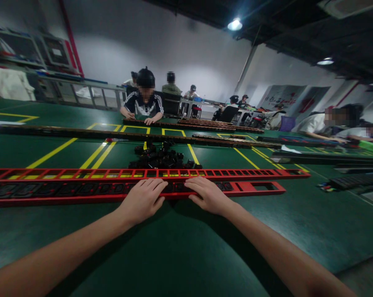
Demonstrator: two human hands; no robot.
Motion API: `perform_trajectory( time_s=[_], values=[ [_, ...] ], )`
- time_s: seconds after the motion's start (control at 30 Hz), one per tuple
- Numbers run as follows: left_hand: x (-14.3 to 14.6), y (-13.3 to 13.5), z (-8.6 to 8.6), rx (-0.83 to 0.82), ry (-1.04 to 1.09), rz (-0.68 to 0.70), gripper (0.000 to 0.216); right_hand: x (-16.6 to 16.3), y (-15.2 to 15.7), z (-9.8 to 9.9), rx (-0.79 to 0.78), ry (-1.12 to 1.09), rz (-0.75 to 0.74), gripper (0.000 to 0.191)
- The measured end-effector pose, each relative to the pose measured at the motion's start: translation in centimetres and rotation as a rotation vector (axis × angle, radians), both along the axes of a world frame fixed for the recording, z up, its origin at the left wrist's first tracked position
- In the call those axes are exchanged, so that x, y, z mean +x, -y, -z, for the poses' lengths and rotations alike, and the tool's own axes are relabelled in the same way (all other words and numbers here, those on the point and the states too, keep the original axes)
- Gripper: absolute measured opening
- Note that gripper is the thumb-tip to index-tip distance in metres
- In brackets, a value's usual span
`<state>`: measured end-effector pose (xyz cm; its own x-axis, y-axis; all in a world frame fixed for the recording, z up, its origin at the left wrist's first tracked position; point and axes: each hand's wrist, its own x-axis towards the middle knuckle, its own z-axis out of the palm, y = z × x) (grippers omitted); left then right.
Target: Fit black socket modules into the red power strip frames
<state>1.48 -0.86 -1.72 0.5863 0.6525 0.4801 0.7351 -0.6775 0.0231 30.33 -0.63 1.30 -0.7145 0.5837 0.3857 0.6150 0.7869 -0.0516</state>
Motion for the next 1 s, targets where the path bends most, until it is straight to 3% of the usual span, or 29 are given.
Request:
perform_trajectory(
  time_s=[1.0],
  values=[
    [-0.08,-0.06,-0.02,0.000,0.002,0.002,0.041,0.03,-0.17,0.04,-0.030,-0.026,-0.005,0.032]
  ],
)
